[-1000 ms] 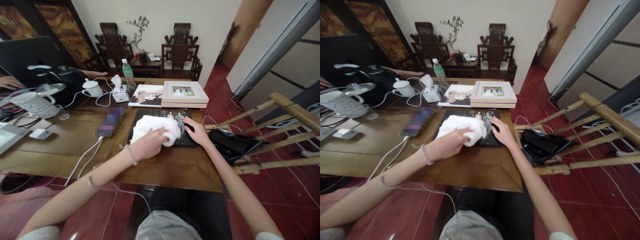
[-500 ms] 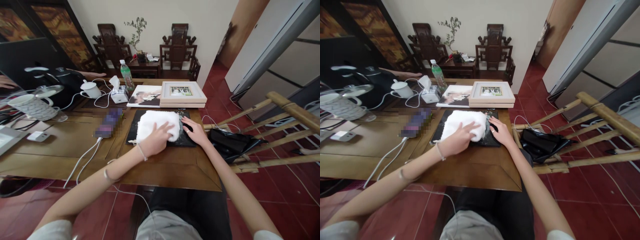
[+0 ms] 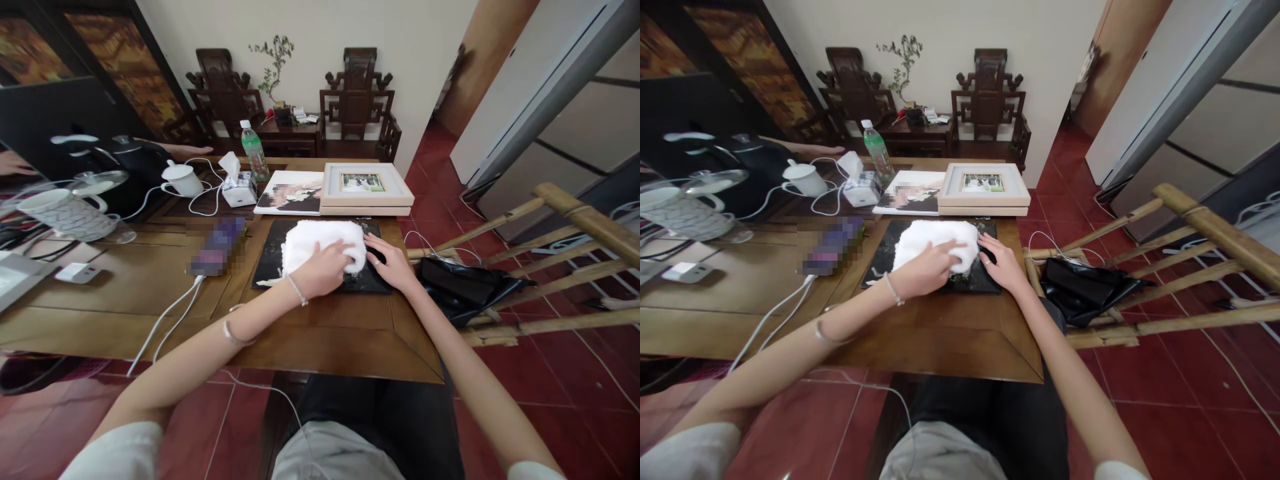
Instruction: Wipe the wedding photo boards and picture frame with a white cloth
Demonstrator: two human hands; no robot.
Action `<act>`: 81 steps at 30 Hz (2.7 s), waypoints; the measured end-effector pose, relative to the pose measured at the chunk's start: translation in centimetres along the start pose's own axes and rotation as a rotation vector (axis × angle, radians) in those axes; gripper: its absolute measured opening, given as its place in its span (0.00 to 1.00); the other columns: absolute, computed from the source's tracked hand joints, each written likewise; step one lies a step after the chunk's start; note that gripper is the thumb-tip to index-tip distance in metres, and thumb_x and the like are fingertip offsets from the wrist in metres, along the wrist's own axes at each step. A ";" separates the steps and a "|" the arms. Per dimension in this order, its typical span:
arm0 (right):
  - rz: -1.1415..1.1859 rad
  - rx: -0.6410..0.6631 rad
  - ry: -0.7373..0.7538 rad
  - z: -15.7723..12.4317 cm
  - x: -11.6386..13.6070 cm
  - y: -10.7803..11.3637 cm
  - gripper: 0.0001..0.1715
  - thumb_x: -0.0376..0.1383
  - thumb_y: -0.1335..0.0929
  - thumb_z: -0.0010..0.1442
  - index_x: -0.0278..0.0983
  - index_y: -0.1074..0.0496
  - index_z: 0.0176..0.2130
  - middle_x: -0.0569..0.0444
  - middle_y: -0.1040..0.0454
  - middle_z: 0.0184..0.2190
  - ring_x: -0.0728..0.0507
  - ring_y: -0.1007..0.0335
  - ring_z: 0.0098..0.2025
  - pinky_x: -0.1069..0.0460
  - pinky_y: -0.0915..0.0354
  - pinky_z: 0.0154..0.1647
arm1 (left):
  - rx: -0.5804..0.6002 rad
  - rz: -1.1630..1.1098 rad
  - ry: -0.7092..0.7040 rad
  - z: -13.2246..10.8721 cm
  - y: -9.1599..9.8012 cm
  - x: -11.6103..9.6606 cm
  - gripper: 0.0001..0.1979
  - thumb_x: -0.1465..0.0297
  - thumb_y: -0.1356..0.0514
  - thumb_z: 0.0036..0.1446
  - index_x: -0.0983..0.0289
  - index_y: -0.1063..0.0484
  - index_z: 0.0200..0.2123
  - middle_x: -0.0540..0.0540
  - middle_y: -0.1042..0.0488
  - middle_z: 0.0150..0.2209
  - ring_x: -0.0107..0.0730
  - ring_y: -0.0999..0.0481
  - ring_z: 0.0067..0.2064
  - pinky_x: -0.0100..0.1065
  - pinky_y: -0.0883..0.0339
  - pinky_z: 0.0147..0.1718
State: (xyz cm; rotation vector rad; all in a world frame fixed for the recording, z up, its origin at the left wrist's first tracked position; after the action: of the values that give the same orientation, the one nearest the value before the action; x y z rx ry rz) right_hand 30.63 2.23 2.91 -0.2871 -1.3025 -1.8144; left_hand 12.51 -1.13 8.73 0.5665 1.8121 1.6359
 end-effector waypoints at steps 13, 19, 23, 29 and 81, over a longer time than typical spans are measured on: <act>-0.003 -0.010 0.004 -0.1 -0.2 -0.2 0.21 0.35 0.36 0.61 0.38 0.26 0.53 0.48 0.28 0.56 0.40 0.38 0.62 0.39 0.43 0.65 | -0.003 -0.002 0.034 2.9 0.8 1.8 0.18 0.82 0.52 0.54 0.66 0.27 0.42 0.64 0.32 0.56 0.47 0.30 0.55 0.51 0.34 0.54; -0.001 0.001 -0.005 0.0 0.0 -0.2 0.21 0.35 0.36 0.61 0.40 0.25 0.53 0.51 0.28 0.56 0.39 0.38 0.63 0.38 0.44 0.66 | 0.067 0.084 -0.055 -4.7 -0.1 -3.4 0.19 0.83 0.51 0.52 0.65 0.26 0.41 0.61 0.38 0.63 0.49 0.42 0.65 0.55 0.39 0.59; -0.009 0.008 -0.014 0.0 0.3 -0.1 0.21 0.35 0.36 0.62 0.39 0.25 0.53 0.50 0.28 0.56 0.39 0.39 0.63 0.39 0.44 0.66 | 0.083 0.071 -0.078 -6.8 -0.7 -4.5 0.18 0.83 0.51 0.52 0.65 0.25 0.39 0.58 0.41 0.66 0.50 0.47 0.67 0.56 0.40 0.59; -0.018 -0.062 -0.024 -0.3 -0.2 -0.1 0.22 0.35 0.39 0.63 0.39 0.25 0.52 0.49 0.29 0.57 0.39 0.37 0.62 0.38 0.42 0.64 | 0.020 0.027 0.031 -1.7 0.2 -0.7 0.19 0.83 0.52 0.54 0.65 0.27 0.42 0.61 0.41 0.65 0.49 0.42 0.65 0.59 0.38 0.56; 0.014 -0.044 -0.019 -0.8 0.1 -0.1 0.19 0.33 0.36 0.60 0.40 0.23 0.48 0.49 0.26 0.54 0.39 0.34 0.60 0.39 0.41 0.64 | 0.009 -0.023 0.038 7.5 3.5 3.1 0.11 0.77 0.50 0.50 0.66 0.28 0.25 0.57 0.24 0.29 0.34 0.28 0.31 0.31 0.36 0.34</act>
State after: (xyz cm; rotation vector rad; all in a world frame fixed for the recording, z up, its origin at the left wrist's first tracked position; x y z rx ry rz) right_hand 30.76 1.51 2.58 -0.3376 -1.2723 -1.8344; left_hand 15.16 6.88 11.43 0.5200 1.8474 1.6338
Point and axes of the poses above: each hand's wrist, its own z-axis towards the middle knuckle, its own y-axis out of the back of the hand, x = y × z, the point moved 3 cm from there along z, towards the middle knuckle
